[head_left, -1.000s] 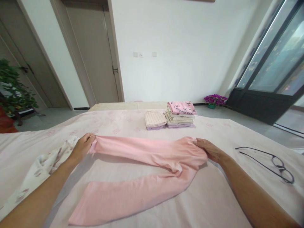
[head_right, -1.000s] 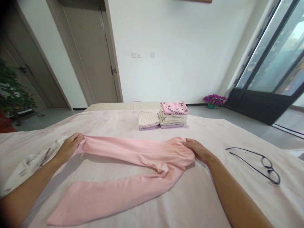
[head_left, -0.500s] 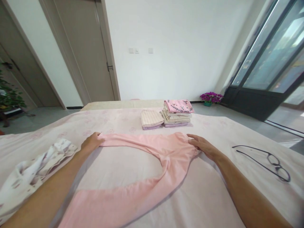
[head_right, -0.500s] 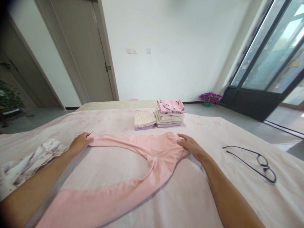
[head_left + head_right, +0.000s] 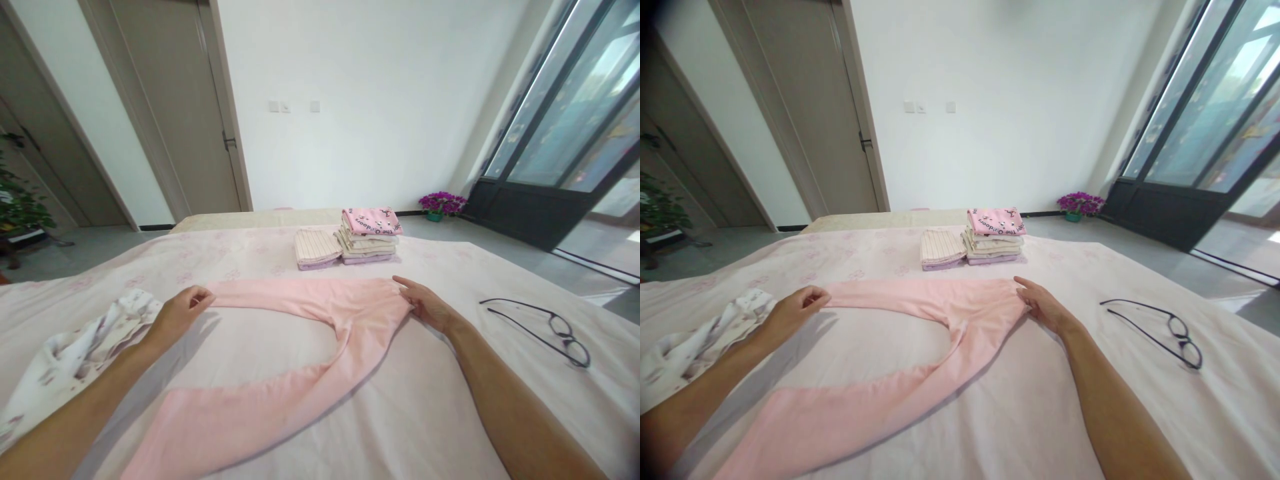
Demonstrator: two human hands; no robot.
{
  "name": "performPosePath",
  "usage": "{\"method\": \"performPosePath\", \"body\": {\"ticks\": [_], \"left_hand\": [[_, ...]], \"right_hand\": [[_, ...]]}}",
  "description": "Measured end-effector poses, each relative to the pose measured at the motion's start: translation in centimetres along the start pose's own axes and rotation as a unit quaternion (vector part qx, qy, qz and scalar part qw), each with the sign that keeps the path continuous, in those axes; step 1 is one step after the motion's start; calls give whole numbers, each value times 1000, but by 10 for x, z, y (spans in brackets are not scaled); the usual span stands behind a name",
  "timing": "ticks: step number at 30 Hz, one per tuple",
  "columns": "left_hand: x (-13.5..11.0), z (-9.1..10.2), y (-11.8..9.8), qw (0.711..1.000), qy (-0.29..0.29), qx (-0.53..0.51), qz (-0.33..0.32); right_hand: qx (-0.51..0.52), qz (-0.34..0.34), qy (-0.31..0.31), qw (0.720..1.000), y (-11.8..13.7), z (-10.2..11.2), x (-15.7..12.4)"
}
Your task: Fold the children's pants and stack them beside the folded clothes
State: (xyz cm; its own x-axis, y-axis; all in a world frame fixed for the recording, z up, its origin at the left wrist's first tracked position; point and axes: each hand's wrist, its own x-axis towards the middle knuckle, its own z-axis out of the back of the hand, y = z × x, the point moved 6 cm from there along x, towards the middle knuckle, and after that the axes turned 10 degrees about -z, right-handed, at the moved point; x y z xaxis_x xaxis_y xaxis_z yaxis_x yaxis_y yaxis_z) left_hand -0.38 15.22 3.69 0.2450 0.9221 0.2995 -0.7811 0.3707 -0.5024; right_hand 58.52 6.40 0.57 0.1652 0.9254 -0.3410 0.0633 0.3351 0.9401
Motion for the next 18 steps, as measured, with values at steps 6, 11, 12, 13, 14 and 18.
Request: {"method": "performPosePath", "body": {"ticks": [6,11,12,13,14,18], "left_hand": [[-120,-11,-74,945,299,-92,-94],[-168,-9,-83,944,298,-27,-142],[-169,-8,-82,949,284,-33,-134],[-168,-7,-80,954,272,-48,-119],[-165,-5,-77,958,260,-69,-97],[-149,15,-55,962,172,-206,54]], "right_hand": [[10,10,106,994,5,-8,-20],[19,42,90,995,4,-15,-20],[18,55,74,996,4,-14,-19],[16,66,59,996,4,-14,-18],[13,77,45,996,4,-14,-18],[-4,127,-4,992,7,-14,-15]]}}
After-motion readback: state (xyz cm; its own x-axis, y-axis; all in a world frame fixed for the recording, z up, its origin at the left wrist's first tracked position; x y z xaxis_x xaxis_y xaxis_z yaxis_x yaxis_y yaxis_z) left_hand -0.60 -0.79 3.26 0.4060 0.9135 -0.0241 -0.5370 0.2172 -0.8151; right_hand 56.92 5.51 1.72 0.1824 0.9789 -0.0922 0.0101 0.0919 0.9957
